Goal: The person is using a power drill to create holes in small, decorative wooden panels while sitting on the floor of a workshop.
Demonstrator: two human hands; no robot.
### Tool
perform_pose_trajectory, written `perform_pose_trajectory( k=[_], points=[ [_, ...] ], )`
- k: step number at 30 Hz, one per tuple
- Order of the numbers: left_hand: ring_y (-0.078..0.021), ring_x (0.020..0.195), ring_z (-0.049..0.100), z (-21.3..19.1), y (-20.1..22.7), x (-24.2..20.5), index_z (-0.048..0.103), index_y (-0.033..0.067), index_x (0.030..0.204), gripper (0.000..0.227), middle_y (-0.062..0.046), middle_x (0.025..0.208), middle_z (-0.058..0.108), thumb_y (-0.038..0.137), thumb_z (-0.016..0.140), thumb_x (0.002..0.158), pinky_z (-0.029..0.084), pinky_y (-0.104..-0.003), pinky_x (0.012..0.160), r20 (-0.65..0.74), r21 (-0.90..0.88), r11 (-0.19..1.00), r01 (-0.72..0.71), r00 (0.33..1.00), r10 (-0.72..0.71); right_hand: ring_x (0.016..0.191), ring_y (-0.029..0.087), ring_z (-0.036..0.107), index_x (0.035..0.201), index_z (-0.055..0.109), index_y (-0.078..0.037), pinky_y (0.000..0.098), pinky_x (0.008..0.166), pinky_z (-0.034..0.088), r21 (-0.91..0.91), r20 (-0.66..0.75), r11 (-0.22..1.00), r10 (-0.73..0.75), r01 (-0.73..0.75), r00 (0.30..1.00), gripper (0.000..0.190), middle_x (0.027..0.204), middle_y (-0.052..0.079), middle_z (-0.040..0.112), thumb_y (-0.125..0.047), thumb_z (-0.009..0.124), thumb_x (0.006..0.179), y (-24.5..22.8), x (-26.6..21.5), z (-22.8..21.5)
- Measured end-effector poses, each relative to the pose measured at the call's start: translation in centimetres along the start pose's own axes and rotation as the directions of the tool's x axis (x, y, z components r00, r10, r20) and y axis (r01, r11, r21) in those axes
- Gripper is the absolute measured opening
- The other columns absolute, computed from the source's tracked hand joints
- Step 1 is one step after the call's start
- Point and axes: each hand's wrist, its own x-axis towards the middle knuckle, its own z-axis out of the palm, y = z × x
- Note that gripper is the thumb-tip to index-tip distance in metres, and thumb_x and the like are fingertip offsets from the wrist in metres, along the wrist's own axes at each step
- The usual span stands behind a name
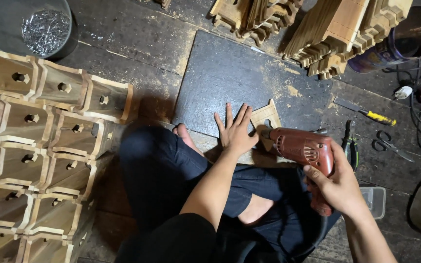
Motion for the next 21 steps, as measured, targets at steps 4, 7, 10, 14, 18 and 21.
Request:
perform_pose_trajectory(
  k=[4,7,10,14,18,21],
  points=[
    [-0.0367,0.162,-0.017,0.3,-0.1,0.2,0.019,0.0293,0.169,0.092,0.012,0.177,0.009,0.069,0.045,0.09,-0.016,-0.073,0.122,-0.034,-0.035,0.999,-0.008,0.999,0.007,0.049,0.028,0.062,0.16,0.037,-0.017,0.0402,0.044,0.053,-0.057,0.046,0.997,0.058,-0.055,0.997,0.077,0.084,0.017,0.064,-0.002,0.069,0.092,-2.1,-0.3,0.3],
    [-0.0371,0.162,-0.018,0.0,-0.2,0.0,0.016,0.031,0.169,0.093,0.013,0.178,0.006,0.063,0.052,0.09,-0.016,-0.073,0.122,-0.002,-0.007,1.0,-0.001,1.0,0.001,0.068,0.021,0.064,0.154,0.043,-0.018,0.0362,0.068,0.054,-0.229,0.068,0.972,0.073,-0.056,0.995,0.069,0.108,0.008,0.074,-0.011,0.071,0.091,-3.5,-0.3,0.6],
    [-0.039,0.162,-0.019,-1.0,0.1,-0.3,0.011,0.0281,0.17,0.095,0.012,0.178,0.001,0.071,0.041,0.092,-0.016,-0.074,0.121,0.049,0.001,1.0,-0.014,0.999,0.014,0.106,0.028,0.074,0.16,0.035,-0.027,0.0375,0.097,0.05,-0.412,0.049,0.907,0.115,-0.085,0.992,0.084,0.127,0.009,0.075,-0.025,0.074,0.086,-3.1,0.3,0.8],
    [-0.0415,0.162,-0.019,-1.7,0.3,-1.2,0.007,0.0243,0.171,0.114,0.007,0.18,-0.003,0.07,0.062,0.082,-0.019,-0.077,0.12,0.079,-0.012,0.999,-0.033,0.996,0.034,0.111,0.044,0.072,0.161,0.035,-0.028,0.0497,0.098,0.052,-0.428,0.055,0.901,0.104,-0.07,0.993,0.086,0.125,0.025,0.071,-0.027,0.075,0.085,-4.0,0.6,1.4],
    [-0.0407,0.163,-0.018,-2.8,0.7,-1.8,0.008,0.0215,0.172,0.112,0.004,0.181,-0.002,0.062,0.066,0.085,-0.022,-0.077,0.119,0.09,-0.052,0.998,-0.03,0.995,0.035,0.107,0.054,0.072,0.162,0.04,-0.033,0.0608,0.097,0.052,-0.433,0.011,0.888,0.175,-0.154,0.984,0.086,0.113,0.038,0.072,-0.029,0.078,0.085,-5.1,-0.1,1.6],
    [-0.0408,0.162,-0.018,-3.5,1.0,-2.4,0.007,0.0199,0.172,0.112,0.003,0.181,-0.002,0.046,0.072,0.085,-0.02,-0.077,0.119,0.115,-0.024,0.999,-0.027,0.993,0.029,0.126,0.053,0.063,0.162,0.043,-0.032,0.0598,0.107,0.048,-0.362,-0.016,0.924,0.126,-0.123,0.992,0.088,0.13,0.037,0.067,-0.028,0.079,0.083,-4.3,-0.4,1.4]
  ],
)
